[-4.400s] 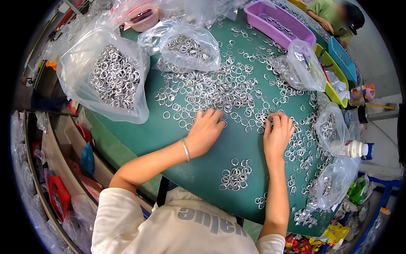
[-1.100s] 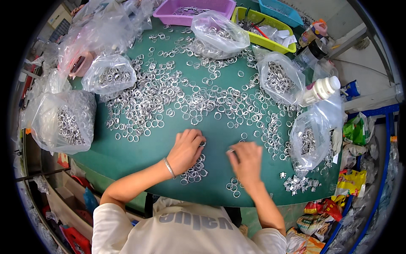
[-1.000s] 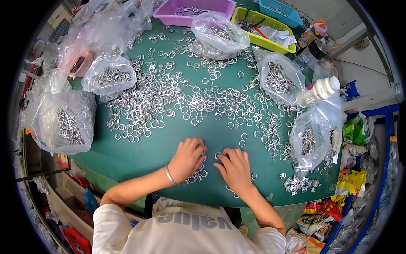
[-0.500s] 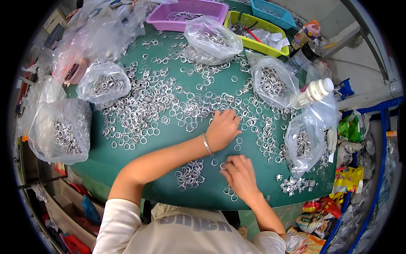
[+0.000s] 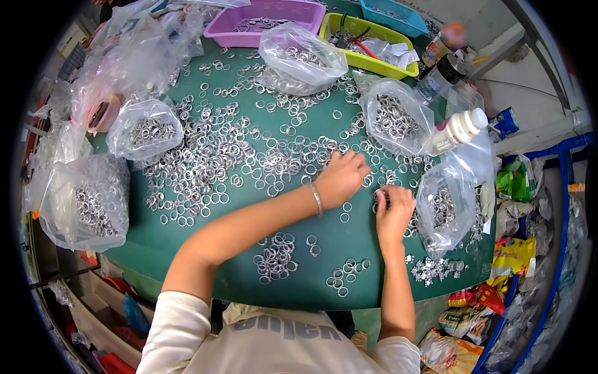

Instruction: The person sorts through a large pile of small metal rings and star-shaped charms on a green table by hand, picking up small handfuls to check them and then placing them into plastic bags or small containers.

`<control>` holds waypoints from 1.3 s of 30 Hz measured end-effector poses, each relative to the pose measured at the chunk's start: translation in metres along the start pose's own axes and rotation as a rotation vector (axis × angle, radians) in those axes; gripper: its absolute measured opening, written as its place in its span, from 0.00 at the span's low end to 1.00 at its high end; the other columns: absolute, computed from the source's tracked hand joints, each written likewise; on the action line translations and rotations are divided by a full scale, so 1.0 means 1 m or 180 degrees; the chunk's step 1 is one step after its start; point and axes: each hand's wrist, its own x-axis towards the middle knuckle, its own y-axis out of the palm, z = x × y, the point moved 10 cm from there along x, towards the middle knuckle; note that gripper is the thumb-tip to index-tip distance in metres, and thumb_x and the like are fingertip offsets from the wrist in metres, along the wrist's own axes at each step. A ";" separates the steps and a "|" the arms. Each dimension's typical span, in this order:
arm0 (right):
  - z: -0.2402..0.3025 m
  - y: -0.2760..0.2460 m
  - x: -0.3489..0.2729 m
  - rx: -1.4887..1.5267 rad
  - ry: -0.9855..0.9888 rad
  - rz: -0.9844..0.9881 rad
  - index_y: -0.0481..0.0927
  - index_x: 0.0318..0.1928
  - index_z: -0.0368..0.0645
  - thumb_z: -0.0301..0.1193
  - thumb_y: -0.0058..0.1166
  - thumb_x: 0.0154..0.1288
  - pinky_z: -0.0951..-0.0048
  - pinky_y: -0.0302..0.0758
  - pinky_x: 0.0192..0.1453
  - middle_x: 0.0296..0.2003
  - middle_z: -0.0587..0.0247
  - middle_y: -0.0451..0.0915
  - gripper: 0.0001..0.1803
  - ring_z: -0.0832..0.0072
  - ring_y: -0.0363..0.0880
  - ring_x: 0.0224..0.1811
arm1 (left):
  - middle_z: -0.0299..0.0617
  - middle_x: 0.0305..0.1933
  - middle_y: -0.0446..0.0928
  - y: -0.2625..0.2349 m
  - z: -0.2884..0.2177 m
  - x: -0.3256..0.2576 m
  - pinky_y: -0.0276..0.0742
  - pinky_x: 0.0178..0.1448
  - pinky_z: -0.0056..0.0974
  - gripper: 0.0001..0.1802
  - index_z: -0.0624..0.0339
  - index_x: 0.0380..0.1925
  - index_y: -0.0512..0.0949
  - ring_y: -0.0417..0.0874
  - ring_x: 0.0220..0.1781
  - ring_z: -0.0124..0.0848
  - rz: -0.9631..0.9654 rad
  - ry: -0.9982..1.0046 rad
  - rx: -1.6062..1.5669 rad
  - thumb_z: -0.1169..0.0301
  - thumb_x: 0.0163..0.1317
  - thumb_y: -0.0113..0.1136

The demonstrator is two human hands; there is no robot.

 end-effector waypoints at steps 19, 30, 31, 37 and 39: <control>0.057 0.039 -0.065 0.1634 0.0488 0.2297 0.83 0.33 0.39 0.23 0.63 0.55 0.64 0.75 0.34 0.30 0.58 0.83 0.04 0.62 0.78 0.28 | 0.40 0.41 0.72 0.021 -0.005 0.005 0.62 0.49 0.42 0.12 0.56 0.38 0.81 0.72 0.49 0.38 0.0429 -0.0044 0.0367 0.69 0.53 0.66; 0.008 0.025 0.024 -0.0423 -0.0085 0.0115 0.79 0.30 0.40 0.27 0.62 0.56 0.60 0.65 0.47 0.30 0.59 0.78 0.05 0.60 0.73 0.41 | 0.40 0.39 0.73 -0.035 -0.047 -0.099 0.67 0.47 0.40 0.10 0.60 0.35 0.79 0.74 0.44 0.38 0.0827 0.0024 -0.0378 0.79 0.51 0.56; 0.008 0.025 0.023 -0.0479 -0.0150 0.0145 0.78 0.30 0.40 0.27 0.62 0.55 0.61 0.65 0.46 0.30 0.59 0.78 0.05 0.60 0.73 0.41 | 0.40 0.40 0.73 -0.036 -0.051 -0.109 0.68 0.48 0.40 0.10 0.60 0.36 0.79 0.74 0.44 0.38 0.0910 0.0059 -0.0433 0.79 0.51 0.56; 0.049 -0.008 -0.017 0.0637 0.0003 0.0324 0.77 0.30 0.41 0.23 0.60 0.54 0.59 0.65 0.43 0.29 0.58 0.78 0.05 0.59 0.74 0.36 | 0.41 0.41 0.74 -0.053 -0.024 -0.098 0.68 0.47 0.40 0.14 0.59 0.40 0.76 0.75 0.45 0.39 0.0705 -0.0514 -0.0773 0.80 0.52 0.59; 0.078 0.007 -0.047 0.1027 -0.0373 0.1019 0.78 0.29 0.41 0.22 0.60 0.52 0.59 0.66 0.42 0.29 0.58 0.79 0.04 0.59 0.74 0.36 | 0.41 0.42 0.73 -0.054 -0.008 -0.078 0.67 0.48 0.40 0.13 0.60 0.40 0.77 0.74 0.47 0.39 0.0302 -0.0530 -0.0579 0.77 0.52 0.60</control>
